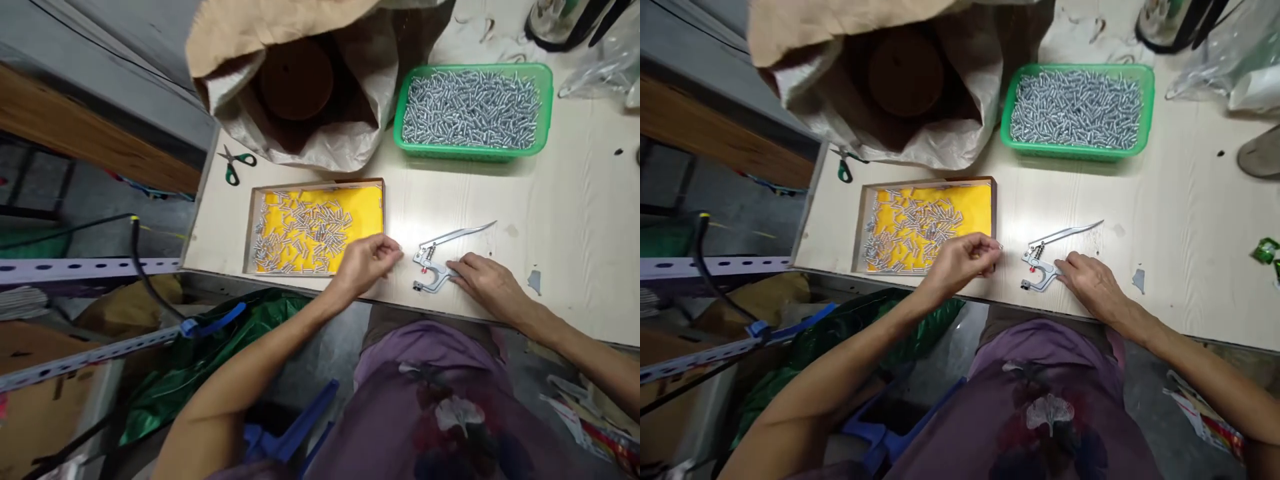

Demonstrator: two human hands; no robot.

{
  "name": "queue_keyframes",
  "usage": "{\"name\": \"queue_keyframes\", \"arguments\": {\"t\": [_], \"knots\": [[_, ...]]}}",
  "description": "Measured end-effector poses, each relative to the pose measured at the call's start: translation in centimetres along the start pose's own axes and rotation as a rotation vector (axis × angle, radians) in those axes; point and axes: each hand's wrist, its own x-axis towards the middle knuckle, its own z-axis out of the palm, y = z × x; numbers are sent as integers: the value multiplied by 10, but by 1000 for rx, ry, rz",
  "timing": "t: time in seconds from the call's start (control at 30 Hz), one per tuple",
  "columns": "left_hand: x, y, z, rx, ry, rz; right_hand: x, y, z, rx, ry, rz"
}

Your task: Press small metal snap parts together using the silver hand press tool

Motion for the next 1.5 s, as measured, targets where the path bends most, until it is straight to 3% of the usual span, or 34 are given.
{"name": "queue_keyframes", "arguments": {"t": [0.1, 0.2, 0.3, 0.5, 0.77, 1.0, 1.13, 1.3, 1.5], "knots": [[-16, 3, 31, -242, -148, -293, 1, -2, 4, -66, 2, -34], [-20, 0, 53, -279, -102, -453, 2, -1, 5, -133, 35, -94], [-21, -5, 63, -270, -54, -513, 0, 1, 5, -172, 70, -128], [-21, -9, 70, -311, -89, -558, -1, 3, 6, -171, 106, -131], [-8, 10, 63, -106, -222, -680, 1, 4, 10, -109, 45, -130], [-4, 6, 61, -61, -258, -637, 11, 35, -11, -39, 24, -27], [-4, 7, 62, -27, -278, -647, 12, 51, -7, -21, -1, -9], [-4, 13, 62, 0, -281, -652, 4, 52, 4, 1, 17, -13], [-6, 12, 64, 9, -270, -626, 5, 51, -5, -38, 0, 12]]}}
